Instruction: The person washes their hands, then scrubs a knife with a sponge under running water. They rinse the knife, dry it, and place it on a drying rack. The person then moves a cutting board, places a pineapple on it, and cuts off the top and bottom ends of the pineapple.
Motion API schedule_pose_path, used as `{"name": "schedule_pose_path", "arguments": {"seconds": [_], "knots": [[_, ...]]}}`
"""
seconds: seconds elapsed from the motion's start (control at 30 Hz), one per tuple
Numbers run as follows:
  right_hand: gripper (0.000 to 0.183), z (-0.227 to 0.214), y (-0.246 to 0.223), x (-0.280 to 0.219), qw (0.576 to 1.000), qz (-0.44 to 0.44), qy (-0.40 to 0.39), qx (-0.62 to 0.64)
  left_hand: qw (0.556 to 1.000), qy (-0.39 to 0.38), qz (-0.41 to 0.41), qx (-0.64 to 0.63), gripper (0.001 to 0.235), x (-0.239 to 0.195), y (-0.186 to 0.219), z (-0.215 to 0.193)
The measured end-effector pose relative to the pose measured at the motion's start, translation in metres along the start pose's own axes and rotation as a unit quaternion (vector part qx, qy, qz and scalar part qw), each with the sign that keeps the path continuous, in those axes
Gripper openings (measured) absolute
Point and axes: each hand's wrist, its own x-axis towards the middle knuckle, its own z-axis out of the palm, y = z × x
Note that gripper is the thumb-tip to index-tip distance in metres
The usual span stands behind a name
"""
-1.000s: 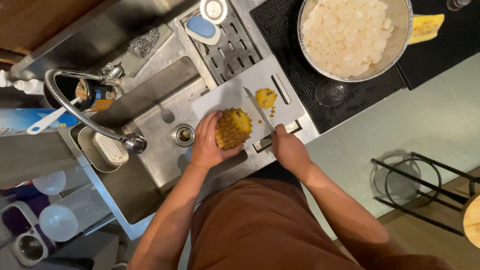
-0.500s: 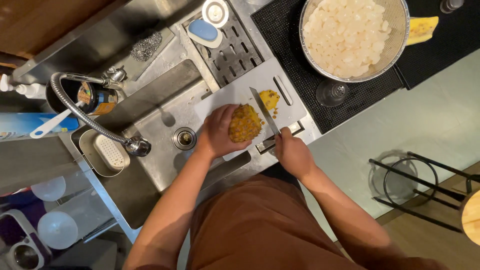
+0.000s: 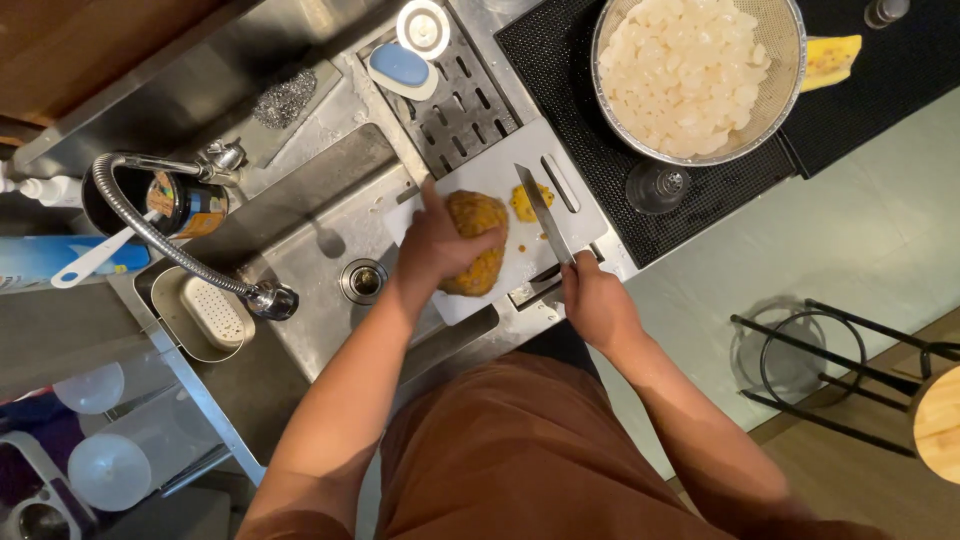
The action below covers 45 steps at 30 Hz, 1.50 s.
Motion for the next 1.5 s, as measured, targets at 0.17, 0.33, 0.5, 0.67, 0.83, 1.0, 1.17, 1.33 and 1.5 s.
{"name": "schedule_pose_path", "arguments": {"seconds": [0.17,0.33,0.5,0.67,0.83,1.0,1.17,1.33,1.5], "knots": [[0.021,0.006,0.009,-0.004,1.000,0.011,-0.001,-0.004,0.926,-0.150,-0.260,-0.228,0.113,-0.017,-0.001,-0.022],[0.019,0.007,0.005,-0.010,1.000,-0.004,0.013,0.008,0.976,0.159,-0.150,-0.021,0.125,-0.048,-0.029,0.006],[0.019,0.007,-0.011,-0.009,1.000,-0.005,0.024,0.014,0.931,0.195,0.209,0.229,0.117,-0.048,0.015,-0.005],[0.018,-0.003,-0.034,-0.011,1.000,-0.007,0.024,0.001,0.960,0.095,0.144,0.219,0.136,-0.019,0.023,0.015],[0.016,0.000,-0.045,-0.018,0.999,-0.029,-0.019,-0.036,0.969,0.050,0.099,0.221,0.105,-0.020,0.022,0.013],[0.016,-0.001,-0.052,-0.017,0.997,-0.011,-0.071,-0.042,0.983,0.009,0.045,0.179,0.111,-0.030,0.020,0.021],[0.017,-0.006,-0.055,-0.011,0.992,0.018,-0.106,-0.061,0.978,0.064,0.080,0.183,0.122,-0.030,0.019,0.027],[0.015,-0.008,-0.053,-0.010,0.987,0.014,-0.140,-0.070,0.987,0.033,0.062,0.145,0.115,-0.030,0.025,0.021],[0.017,-0.015,-0.063,-0.003,0.979,0.051,-0.178,-0.085,0.988,0.004,0.059,0.144,0.117,-0.030,0.035,0.010]]}}
